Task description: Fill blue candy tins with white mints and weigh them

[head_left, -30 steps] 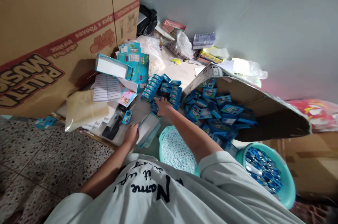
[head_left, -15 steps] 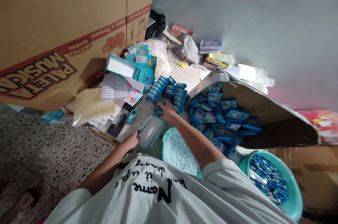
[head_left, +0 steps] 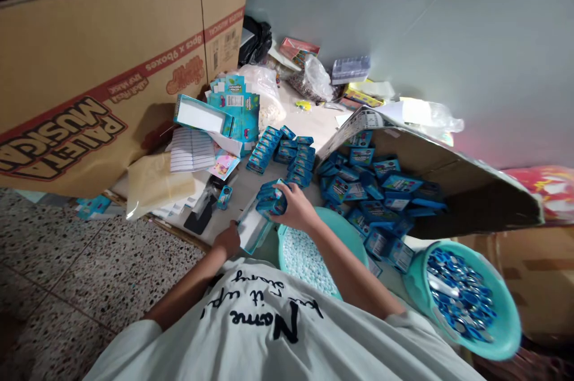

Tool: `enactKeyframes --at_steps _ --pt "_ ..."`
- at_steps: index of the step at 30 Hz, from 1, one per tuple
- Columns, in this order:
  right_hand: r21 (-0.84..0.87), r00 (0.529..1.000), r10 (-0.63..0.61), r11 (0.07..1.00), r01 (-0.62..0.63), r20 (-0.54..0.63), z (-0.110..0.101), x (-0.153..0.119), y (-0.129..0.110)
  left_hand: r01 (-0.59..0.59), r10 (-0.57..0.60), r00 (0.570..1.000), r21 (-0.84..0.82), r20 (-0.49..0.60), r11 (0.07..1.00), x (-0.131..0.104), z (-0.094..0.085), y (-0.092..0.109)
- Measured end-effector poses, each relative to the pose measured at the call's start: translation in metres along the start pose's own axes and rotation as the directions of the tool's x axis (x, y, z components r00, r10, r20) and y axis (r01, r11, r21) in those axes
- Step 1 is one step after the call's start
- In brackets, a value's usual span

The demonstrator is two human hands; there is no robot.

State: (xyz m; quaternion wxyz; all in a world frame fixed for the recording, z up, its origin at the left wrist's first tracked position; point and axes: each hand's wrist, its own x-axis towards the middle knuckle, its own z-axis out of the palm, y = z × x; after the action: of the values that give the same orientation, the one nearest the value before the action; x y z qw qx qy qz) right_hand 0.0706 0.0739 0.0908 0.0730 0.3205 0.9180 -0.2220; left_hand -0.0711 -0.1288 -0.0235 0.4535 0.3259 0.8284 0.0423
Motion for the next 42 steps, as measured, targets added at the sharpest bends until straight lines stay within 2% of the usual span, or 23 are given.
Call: enactKeyframes --at_steps 2,4,7,14,18,26,32,35,37,39,40,42 --pt "-0.019 0.996 0.007 1.0 -0.006 0.089 0.012 -0.005 -0.011 -0.008 0.008 1.0 0.003 -0.003 1.0 -0.003 0.005 0.003" --pt "-0.063 0.991 0.03 0.998 -0.022 0.131 0.025 -0.004 -0.019 -0.016 0.016 1.0 0.01 -0.006 1.0 -0.007 0.009 0.006" --pt "-0.127 0.99 0.066 0.991 -0.049 0.128 0.039 0.002 -0.024 -0.028 0.028 1.0 0.02 -0.006 0.999 -0.01 0.013 0.009" --pt "-0.188 0.993 0.044 0.982 -0.023 0.109 0.049 0.005 -0.022 -0.047 0.047 0.999 -0.019 0.007 0.999 -0.001 0.015 0.005" --pt "-0.197 0.992 0.09 0.978 -0.072 0.087 0.06 0.003 -0.023 -0.074 0.075 0.997 -0.099 0.012 0.992 -0.001 0.025 -0.003" --pt "-0.187 0.992 0.08 0.981 -0.06 0.103 0.068 0.0 -0.012 -0.139 0.166 0.984 -0.291 0.068 0.947 -0.025 0.054 -0.036" --pt "-0.131 0.993 0.089 0.988 -0.079 0.072 0.078 0.007 -0.014 -0.164 0.195 0.978 -0.297 0.078 0.941 -0.024 0.051 -0.041" --pt "-0.113 0.994 0.086 0.99 -0.079 0.061 0.08 0.008 -0.013 -0.169 0.179 0.984 -0.246 0.02 0.954 -0.023 0.042 -0.039" --pt "-0.034 0.997 0.056 0.998 -0.054 0.055 0.082 0.004 -0.009 -0.187 0.176 0.982 -0.212 -0.071 0.959 -0.021 0.032 -0.035" --pt "0.224 0.998 0.066 0.973 -0.062 -0.01 0.086 -0.002 -0.005 -0.253 0.223 0.961 -0.192 -0.162 0.948 -0.015 0.019 -0.028" --pt "0.416 0.989 0.132 0.905 -0.092 -0.069 0.089 -0.005 -0.002 -0.305 0.27 0.943 -0.186 -0.194 0.934 -0.01 0.011 -0.023" --pt "0.737 0.925 0.356 0.659 -0.15 -0.131 0.098 -0.009 0.001 -0.419 0.377 0.898 -0.178 -0.228 0.89 0.004 -0.004 -0.011"
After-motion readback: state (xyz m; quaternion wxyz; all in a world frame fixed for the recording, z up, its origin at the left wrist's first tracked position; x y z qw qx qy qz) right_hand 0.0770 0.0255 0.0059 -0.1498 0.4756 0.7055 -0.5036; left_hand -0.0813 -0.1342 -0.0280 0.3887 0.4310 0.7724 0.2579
